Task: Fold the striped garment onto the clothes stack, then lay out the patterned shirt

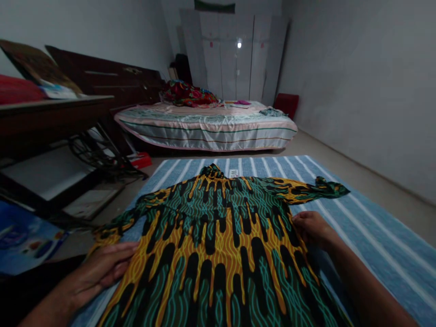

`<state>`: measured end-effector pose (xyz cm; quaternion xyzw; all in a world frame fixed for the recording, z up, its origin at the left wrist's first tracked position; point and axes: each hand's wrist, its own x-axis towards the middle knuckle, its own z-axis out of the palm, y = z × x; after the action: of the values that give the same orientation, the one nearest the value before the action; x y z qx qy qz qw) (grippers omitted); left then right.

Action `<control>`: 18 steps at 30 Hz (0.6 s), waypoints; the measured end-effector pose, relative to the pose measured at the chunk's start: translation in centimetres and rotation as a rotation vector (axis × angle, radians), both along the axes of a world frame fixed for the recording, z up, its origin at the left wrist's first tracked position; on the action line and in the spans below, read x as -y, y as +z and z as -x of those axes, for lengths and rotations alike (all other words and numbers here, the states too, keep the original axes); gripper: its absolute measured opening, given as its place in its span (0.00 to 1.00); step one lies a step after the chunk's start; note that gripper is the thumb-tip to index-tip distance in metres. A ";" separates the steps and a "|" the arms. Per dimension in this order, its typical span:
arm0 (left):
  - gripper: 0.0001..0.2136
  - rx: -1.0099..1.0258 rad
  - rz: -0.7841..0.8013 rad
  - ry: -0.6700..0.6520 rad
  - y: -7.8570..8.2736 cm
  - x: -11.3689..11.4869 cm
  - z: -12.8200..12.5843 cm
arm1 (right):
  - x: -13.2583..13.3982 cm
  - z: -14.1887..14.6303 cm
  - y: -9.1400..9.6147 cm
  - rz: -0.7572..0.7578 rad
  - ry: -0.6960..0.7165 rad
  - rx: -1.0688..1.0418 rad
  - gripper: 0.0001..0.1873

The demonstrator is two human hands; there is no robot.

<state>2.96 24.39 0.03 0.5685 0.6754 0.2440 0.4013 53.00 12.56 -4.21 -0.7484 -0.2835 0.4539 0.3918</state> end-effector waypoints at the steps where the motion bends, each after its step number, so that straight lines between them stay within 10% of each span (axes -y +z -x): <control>1: 0.22 0.154 0.155 0.012 0.5 0.4 -0.4 | 0.2 -0.1 -0.2 0.002 -0.001 -0.002 0.10; 18: 0.14 0.382 0.395 -0.147 -0.4 0.6 0.8 | 1.5 -1.1 -1.2 0.016 -0.116 -0.094 0.09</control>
<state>2.14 23.78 -0.39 0.4705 0.5791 0.1806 0.6408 54.14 11.08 -5.43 -0.7444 -0.2172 0.4673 0.4247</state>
